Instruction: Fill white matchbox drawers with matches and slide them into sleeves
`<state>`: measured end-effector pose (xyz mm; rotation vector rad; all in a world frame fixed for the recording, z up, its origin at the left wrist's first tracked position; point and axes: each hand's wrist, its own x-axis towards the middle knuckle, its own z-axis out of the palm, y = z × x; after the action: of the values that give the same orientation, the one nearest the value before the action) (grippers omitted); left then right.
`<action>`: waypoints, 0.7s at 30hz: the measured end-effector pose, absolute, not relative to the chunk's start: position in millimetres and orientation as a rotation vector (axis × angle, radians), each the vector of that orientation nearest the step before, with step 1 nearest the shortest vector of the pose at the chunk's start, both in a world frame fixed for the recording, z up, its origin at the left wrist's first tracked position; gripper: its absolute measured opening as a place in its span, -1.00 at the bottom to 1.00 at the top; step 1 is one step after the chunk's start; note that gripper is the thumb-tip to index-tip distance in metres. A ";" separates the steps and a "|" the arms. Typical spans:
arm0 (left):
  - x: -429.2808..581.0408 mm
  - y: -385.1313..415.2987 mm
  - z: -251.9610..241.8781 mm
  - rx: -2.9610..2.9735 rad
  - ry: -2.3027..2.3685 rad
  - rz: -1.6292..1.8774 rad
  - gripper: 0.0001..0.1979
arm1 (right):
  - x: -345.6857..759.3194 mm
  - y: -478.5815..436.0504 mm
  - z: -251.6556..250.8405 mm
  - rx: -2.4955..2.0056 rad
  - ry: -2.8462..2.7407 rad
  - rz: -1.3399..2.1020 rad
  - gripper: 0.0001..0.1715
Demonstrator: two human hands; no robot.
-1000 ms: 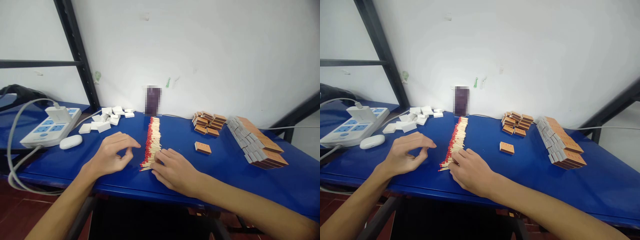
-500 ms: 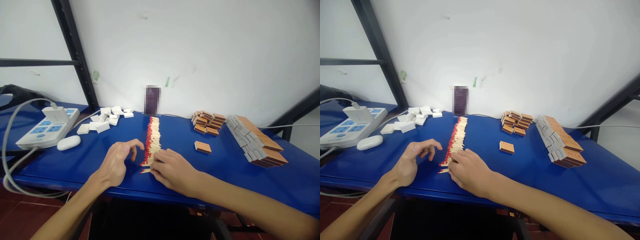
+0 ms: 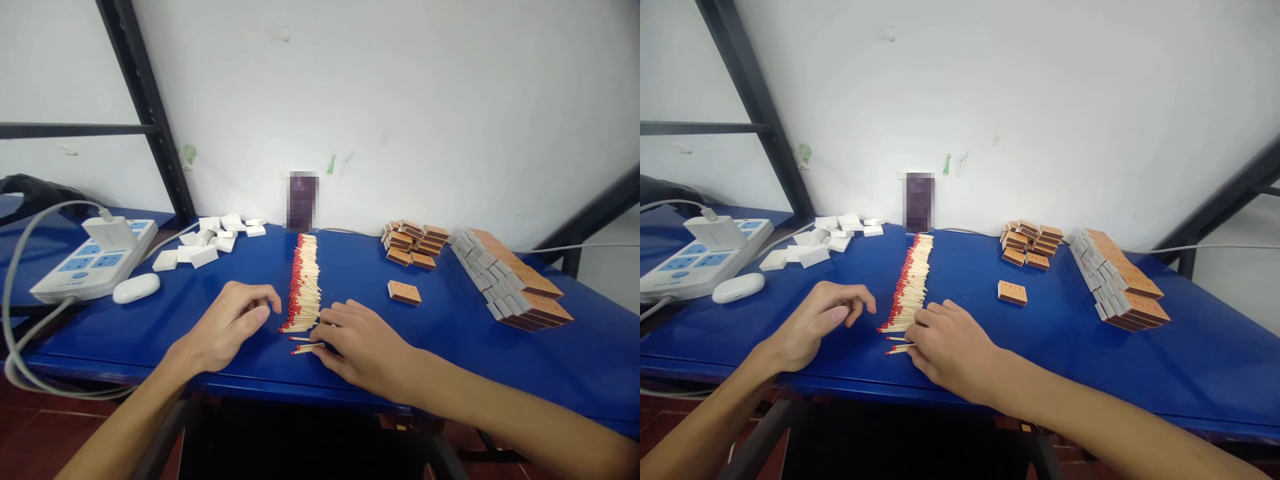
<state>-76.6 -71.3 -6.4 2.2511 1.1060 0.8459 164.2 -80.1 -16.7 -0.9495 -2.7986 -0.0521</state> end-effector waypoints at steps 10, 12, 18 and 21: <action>-91.6 -65.0 -3.2 2.467 1.172 0.626 -0.71 | 163.0 -76.5 -14.3 -0.916 -2.825 0.037 -0.75; -95.2 -65.0 -4.5 2.496 1.139 0.603 -0.73 | 163.4 -77.0 -13.4 -0.906 -2.828 0.067 -0.76; -95.5 -67.3 -9.8 2.609 1.021 0.594 -0.80 | 163.4 -80.4 -8.1 -0.937 -2.879 0.110 -0.78; -93.3 -67.6 -10.7 2.648 0.940 0.655 -0.81 | 163.7 -80.9 -4.5 -0.959 -2.903 0.117 -0.77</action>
<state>-93.3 -67.6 -10.7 2.6481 0.9396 0.6548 163.7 -80.9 -4.5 -0.9592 -2.9032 0.1171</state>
